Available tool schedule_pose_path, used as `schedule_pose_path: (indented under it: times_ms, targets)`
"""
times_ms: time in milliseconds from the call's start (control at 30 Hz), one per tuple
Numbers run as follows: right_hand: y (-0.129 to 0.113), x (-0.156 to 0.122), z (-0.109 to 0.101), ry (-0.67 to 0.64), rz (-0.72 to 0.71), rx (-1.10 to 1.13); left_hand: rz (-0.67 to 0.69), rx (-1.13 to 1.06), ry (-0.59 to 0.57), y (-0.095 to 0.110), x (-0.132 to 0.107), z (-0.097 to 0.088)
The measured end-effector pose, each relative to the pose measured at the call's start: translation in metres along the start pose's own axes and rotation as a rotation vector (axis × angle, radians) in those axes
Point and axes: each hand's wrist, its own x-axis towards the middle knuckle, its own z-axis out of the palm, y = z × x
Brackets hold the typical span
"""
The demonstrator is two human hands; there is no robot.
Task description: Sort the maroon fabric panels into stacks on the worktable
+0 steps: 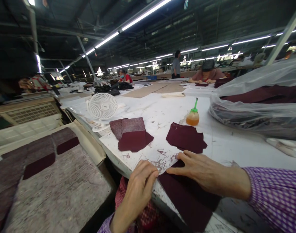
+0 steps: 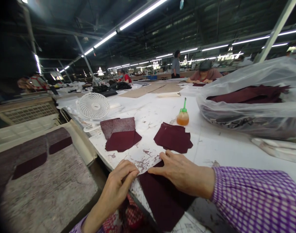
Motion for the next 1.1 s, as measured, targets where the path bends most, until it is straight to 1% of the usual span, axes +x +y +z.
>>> schedule_pose_path:
  times_ms: [33, 100, 200, 300, 333, 400, 433, 467, 567, 633, 733, 800, 967, 1100]
  targets:
    - [-0.001, 0.0, 0.0, 0.003, 0.002, 0.006, -0.039, -0.019, 0.022, 0.001, -0.001, -0.001]
    - [-0.001, 0.0, 0.001, 0.015, 0.002, 0.024, -0.069, 0.014, 0.035, 0.002, -0.002, 0.0]
    - [0.004, -0.003, 0.003, 0.017, 0.009, 0.064, -0.055, 0.108, 0.006, 0.002, -0.004, 0.005]
    - [0.015, -0.006, 0.002, 0.008, 0.035, 0.166, -0.04, 0.155, 0.013, 0.002, -0.005, 0.009]
    - [0.017, -0.006, 0.001, 0.034, 0.063, 0.193, -0.036, 0.159, 0.019, 0.002, -0.006, 0.009]
    - [0.017, -0.004, -0.002, 0.127, 0.131, 0.216, -0.032, 0.162, 0.021, 0.001, -0.006, 0.009]
    - [0.014, -0.002, -0.002, 0.167, 0.149, 0.233, -0.031, 0.163, 0.016, 0.001, -0.007, 0.008]
    - [0.01, 0.001, -0.002, 0.18, 0.144, 0.268, -0.029, 0.167, 0.011, 0.001, -0.007, 0.008]
    - [-0.006, 0.008, 0.003, 0.094, 0.061, 0.434, -0.022, 0.186, 0.018, 0.001, -0.008, 0.008]
    - [-0.013, 0.011, 0.01, 0.042, 0.023, 0.465, -0.021, 0.187, 0.039, 0.001, -0.009, 0.009]
    - [-0.013, 0.011, 0.018, 0.017, 0.007, 0.437, -0.023, 0.173, 0.052, 0.0, -0.01, 0.011]
    - [-0.01, 0.01, 0.02, 0.003, 0.001, 0.431, -0.015, 0.165, 0.053, -0.002, -0.012, 0.011]
    - [-0.008, 0.011, 0.018, -0.051, -0.034, 0.382, 0.04, 0.099, 0.041, -0.007, -0.014, 0.006]
    - [-0.013, 0.015, 0.016, -0.061, -0.053, 0.293, 0.033, -0.024, 0.036, -0.009, -0.016, -0.003]
